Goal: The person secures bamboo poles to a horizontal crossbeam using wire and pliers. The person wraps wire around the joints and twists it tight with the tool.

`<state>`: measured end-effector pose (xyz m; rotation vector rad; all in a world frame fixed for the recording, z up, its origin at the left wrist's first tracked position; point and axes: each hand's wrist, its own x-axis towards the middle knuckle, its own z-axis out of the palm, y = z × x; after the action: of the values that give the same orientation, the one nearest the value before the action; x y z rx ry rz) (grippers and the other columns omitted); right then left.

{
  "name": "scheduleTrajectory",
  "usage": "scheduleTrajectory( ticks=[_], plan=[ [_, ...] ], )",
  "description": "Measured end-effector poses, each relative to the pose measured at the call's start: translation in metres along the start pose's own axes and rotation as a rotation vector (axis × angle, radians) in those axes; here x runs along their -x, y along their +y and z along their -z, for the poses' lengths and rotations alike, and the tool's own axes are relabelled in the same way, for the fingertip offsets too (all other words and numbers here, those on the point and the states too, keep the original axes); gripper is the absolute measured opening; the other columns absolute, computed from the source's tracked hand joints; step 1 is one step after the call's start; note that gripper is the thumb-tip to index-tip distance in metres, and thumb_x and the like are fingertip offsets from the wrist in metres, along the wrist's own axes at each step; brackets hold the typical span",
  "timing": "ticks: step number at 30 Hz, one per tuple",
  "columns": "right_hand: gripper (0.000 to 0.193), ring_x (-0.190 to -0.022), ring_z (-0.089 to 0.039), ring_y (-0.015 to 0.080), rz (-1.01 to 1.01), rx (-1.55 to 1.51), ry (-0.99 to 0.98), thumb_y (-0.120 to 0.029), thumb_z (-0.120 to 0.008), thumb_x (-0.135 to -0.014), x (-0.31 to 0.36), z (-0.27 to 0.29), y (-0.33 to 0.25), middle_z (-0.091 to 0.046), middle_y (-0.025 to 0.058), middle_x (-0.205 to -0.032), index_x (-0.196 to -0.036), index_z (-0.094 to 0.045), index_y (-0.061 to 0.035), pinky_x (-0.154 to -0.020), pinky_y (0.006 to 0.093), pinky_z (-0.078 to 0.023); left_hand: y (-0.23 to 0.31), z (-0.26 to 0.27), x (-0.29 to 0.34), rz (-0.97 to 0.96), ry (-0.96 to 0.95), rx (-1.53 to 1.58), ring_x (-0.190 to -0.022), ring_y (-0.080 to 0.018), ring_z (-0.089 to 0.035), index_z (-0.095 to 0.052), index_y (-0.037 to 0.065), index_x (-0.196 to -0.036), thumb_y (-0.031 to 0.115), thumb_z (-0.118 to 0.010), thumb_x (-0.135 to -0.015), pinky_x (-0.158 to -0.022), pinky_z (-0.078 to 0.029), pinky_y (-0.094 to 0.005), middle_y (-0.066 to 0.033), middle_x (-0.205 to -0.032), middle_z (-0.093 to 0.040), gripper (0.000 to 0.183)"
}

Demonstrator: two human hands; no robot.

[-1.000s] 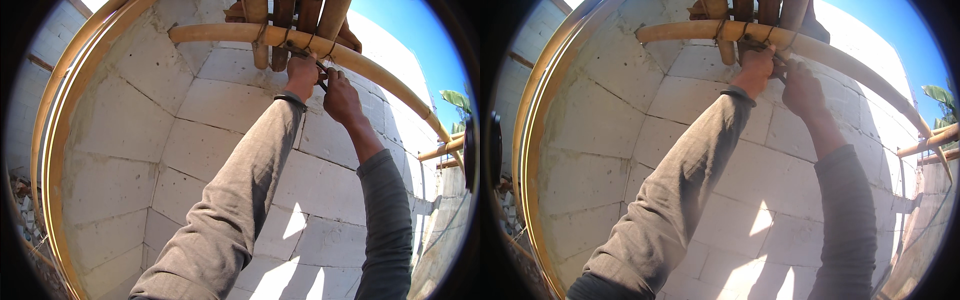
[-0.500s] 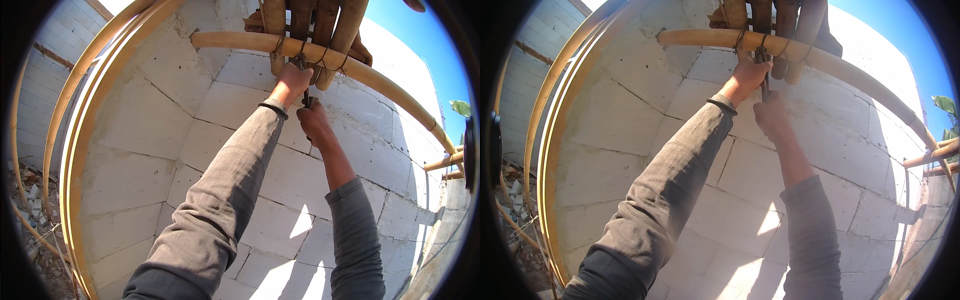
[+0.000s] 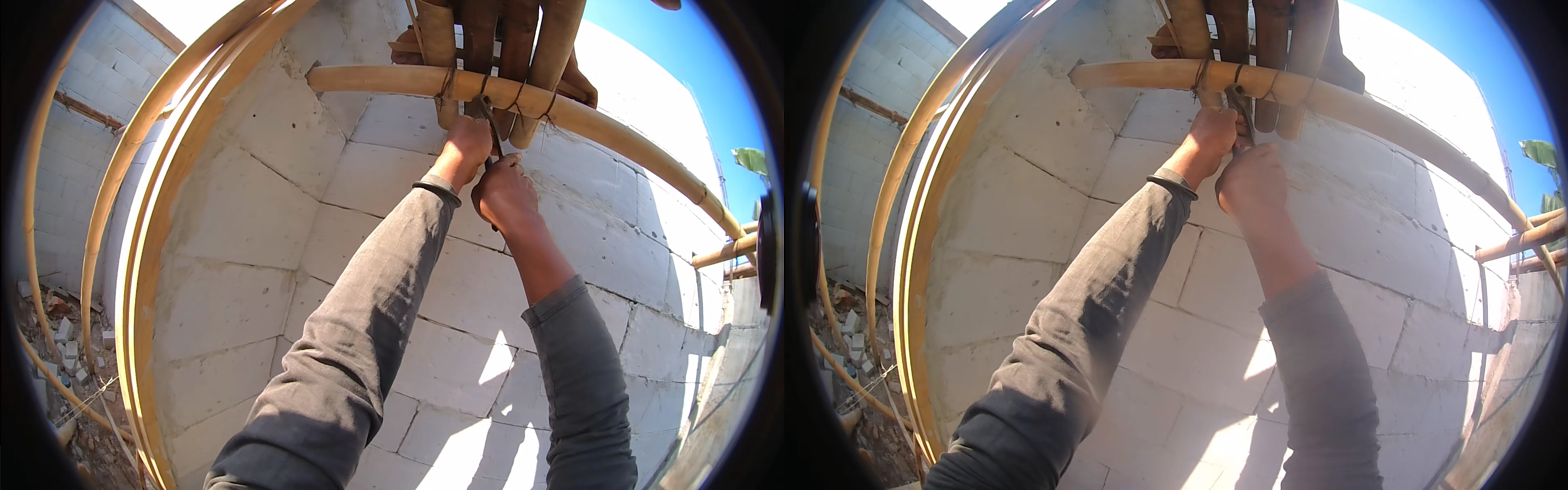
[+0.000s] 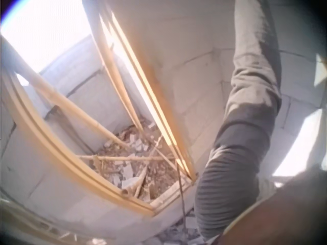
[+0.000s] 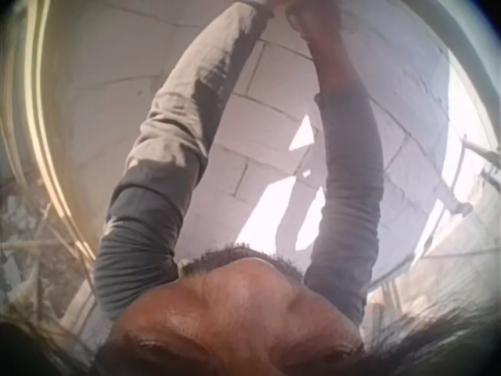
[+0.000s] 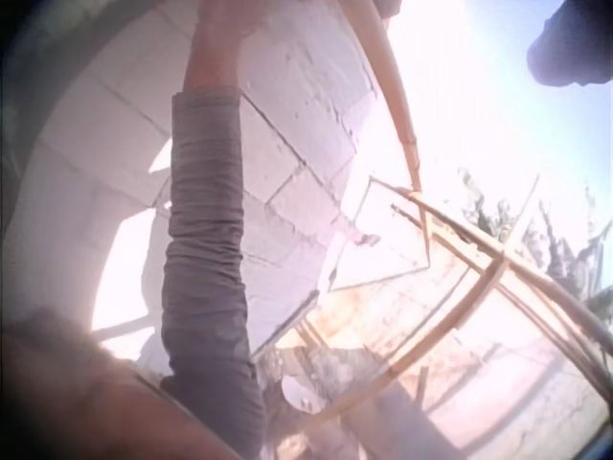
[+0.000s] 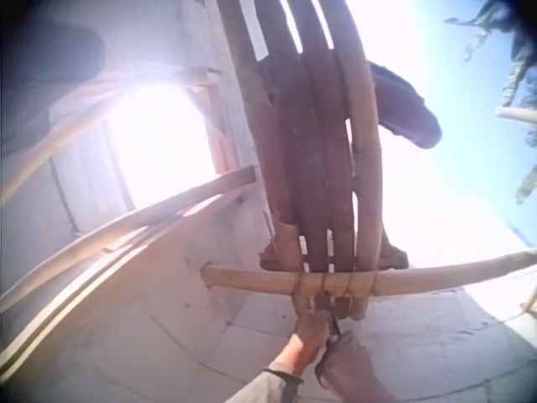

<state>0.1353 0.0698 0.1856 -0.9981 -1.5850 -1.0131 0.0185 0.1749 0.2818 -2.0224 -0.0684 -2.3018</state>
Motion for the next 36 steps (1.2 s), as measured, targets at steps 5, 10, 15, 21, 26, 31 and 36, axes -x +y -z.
scheduleTrajectory(
  ticks=[5, 10, 15, 21, 26, 31, 36],
  plan=[
    [0.053, -0.116, -0.054, 0.0384, -0.118, 0.103, 0.013, -0.015, -0.055, -0.085, 0.006, 0.005, 0.042, -0.049, 0.0282, -0.124, -0.125, -0.037, 0.0166, -0.093, 0.0424, -0.047, 0.079, -0.053, 0.041, 0.474, 0.001, 0.453, -0.077, -0.0265, -0.066, -0.058, -0.006, -0.099, 0.016, -0.042, -0.098, -0.068, -0.05, -0.0362, -0.0179, -0.089, -0.067, 0.027],
    [0.072, -0.119, -0.054, 0.0409, -0.076, 0.166, -0.004, -0.019, -0.054, -0.085, -0.001, 0.019, 0.03, -0.05, 0.0325, -0.131, -0.14, -0.026, 0.0194, -0.1, 0.0464, -0.043, 0.086, -0.042, 0.035, 0.483, 0.035, 0.472, -0.067, -0.0256, -0.066, -0.056, -0.002, -0.089, 0.012, -0.036, -0.094, -0.059, -0.049, -0.0347, -0.0152, -0.084, -0.066, 0.024],
    [0.07, -0.118, -0.053, 0.0329, -0.073, 0.419, -0.031, -0.029, -0.051, -0.092, -0.002, 0.022, 0.027, -0.047, 0.021, -0.138, -0.145, -0.026, 0.0102, -0.09, 0.0654, -0.039, 0.076, -0.049, 0.032, 0.432, 0.053, 0.63, -0.084, -0.0301, -0.068, -0.056, -0.008, -0.105, 0.012, -0.039, -0.097, -0.079, -0.055, -0.0397, -0.0198, -0.097, -0.067, 0.027],
    [0.067, -0.118, -0.054, 0.0361, -0.201, 0.074, 0.017, -0.028, -0.055, -0.09, -0.007, 0.008, 0.041, -0.048, 0.0229, -0.132, -0.142, -0.029, 0.0054, -0.092, 0.0571, -0.044, 0.077, -0.058, 0.041, 0.38, 0.082, 0.627, -0.084, -0.0285, -0.066, -0.054, -0.009, -0.107, 0.011, -0.038, -0.096, -0.077, -0.055, -0.0381, -0.0196, -0.094, -0.066, 0.028],
    [0.062, -0.106, -0.059, 0.042, -0.037, 0.016, 0.003, -0.013, -0.058, -0.082, -0.009, 0.012, 0.069, -0.051, 0.026, -0.122, -0.135, -0.033, 0.0046, -0.085, 0.0487, -0.051, 0.066, -0.065, 0.04, 0.315, 0.078, 0.608, -0.083, -0.0261, -0.066, -0.054, -0.006, -0.107, 0.01, -0.037, -0.095, -0.075, -0.054, -0.0371, -0.0179, -0.096, -0.066, 0.027],
    [0.054, -0.103, -0.059, 0.044, 0.118, 0.009, 0.055, -0.005, -0.055, -0.078, -0.019, 0.006, 0.106, -0.052, 0.0275, -0.114, -0.128, -0.037, 0.0019, -0.083, 0.051, -0.05, 0.062, -0.084, 0.042, 0.287, 0.09, 0.647, -0.081, -0.0256, -0.066, -0.051, -0.005, -0.107, 0.008, -0.036, -0.095, -0.074, -0.053, -0.0363, -0.0165, -0.097, -0.064, 0.024],
    [0.055, -0.103, -0.059, 0.044, 0.182, -0.015, 0.089, -0.001, -0.052, -0.077, -0.027, 0.003, 0.122, -0.052, 0.0257, -0.115, -0.13, -0.037, -0.0002, -0.086, 0.0505, -0.049, 0.059, -0.093, 0.04, 0.258, 0.151, 0.647, -0.078, -0.0255, -0.066, -0.048, -0.004, -0.107, 0.007, -0.036, -0.094, -0.068, -0.05, -0.0359, -0.0159, -0.096, -0.063, 0.022]
  ],
)
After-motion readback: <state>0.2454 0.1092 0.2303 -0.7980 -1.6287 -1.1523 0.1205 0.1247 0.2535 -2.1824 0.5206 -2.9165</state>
